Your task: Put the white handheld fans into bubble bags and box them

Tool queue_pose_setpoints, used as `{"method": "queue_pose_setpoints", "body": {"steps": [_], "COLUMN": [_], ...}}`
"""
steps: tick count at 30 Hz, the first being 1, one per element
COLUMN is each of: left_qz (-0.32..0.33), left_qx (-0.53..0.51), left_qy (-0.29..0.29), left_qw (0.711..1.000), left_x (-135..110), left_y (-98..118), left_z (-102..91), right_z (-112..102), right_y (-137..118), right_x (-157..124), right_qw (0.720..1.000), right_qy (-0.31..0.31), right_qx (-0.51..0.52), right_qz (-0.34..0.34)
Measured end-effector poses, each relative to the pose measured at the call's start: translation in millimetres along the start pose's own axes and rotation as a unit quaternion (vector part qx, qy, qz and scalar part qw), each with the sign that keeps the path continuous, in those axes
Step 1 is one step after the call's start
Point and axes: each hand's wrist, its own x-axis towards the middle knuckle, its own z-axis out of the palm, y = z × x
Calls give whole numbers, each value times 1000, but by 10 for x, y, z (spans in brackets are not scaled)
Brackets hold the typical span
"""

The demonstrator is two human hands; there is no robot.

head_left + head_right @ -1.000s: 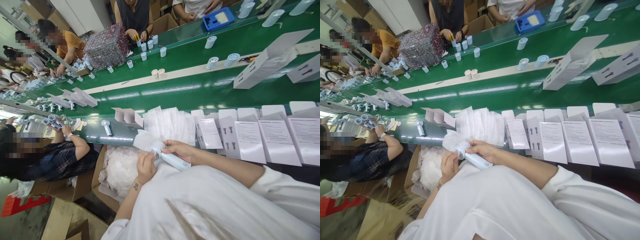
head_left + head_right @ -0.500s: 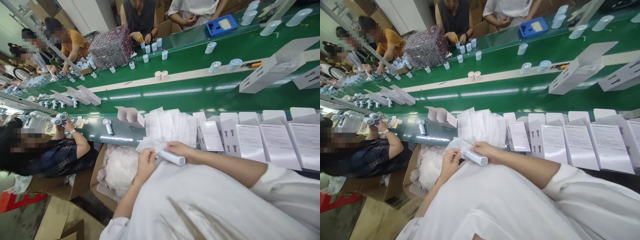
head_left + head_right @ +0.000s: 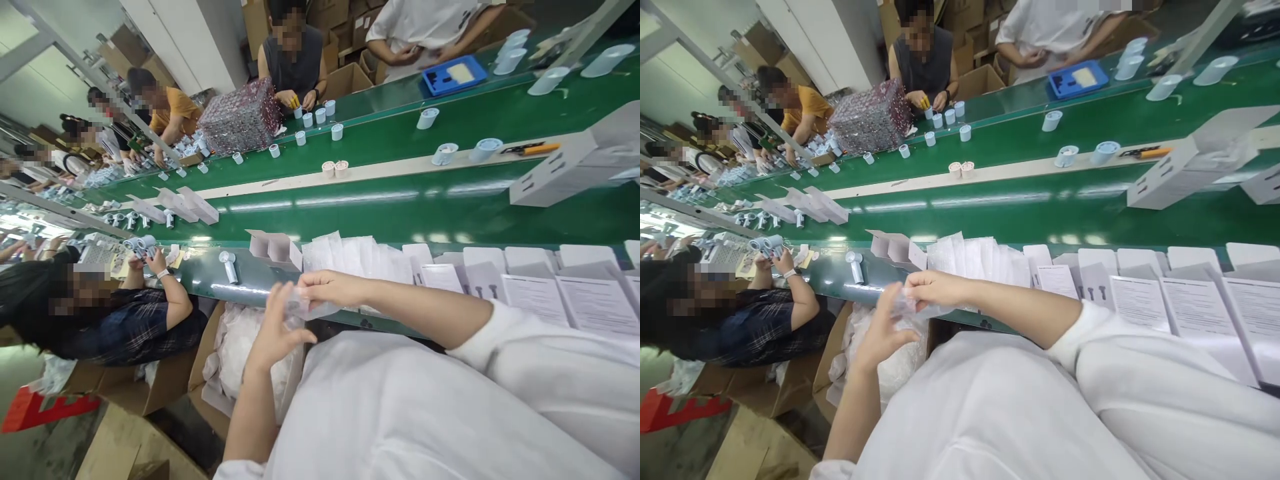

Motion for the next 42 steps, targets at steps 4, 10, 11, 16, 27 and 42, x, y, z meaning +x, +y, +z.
{"method": "queue_pose_setpoints", "body": {"steps": [4, 10, 11, 16, 27, 42], "left_qz": [-71, -110, -105, -22, 165, 150], "left_qx": [-37, -31, -40, 42, 386, 197], "left_qy": [78, 266, 291, 270, 7, 285], "left_qw": [994, 957, 950, 962, 908, 926], "left_x": [102, 415, 538, 1040, 1371, 629], "left_y": [-275, -478, -519, -687, -452, -137], "left_z": [-45, -613, -632, -384, 86, -91], "right_z": [-241, -805, -850, -937, -1030, -1367], "right_y": [133, 518, 586, 734, 910, 3], "right_x": [464, 1059, 1107, 1123, 1141, 385], "right_qw": [992, 910, 911, 917, 917, 904], "right_qy": [65, 216, 201, 200, 180, 258], "right_qx": [-102, -339, -341, -327, -296, -288], "right_qz": [-45, -101, -111, -112, -198, -180]}}
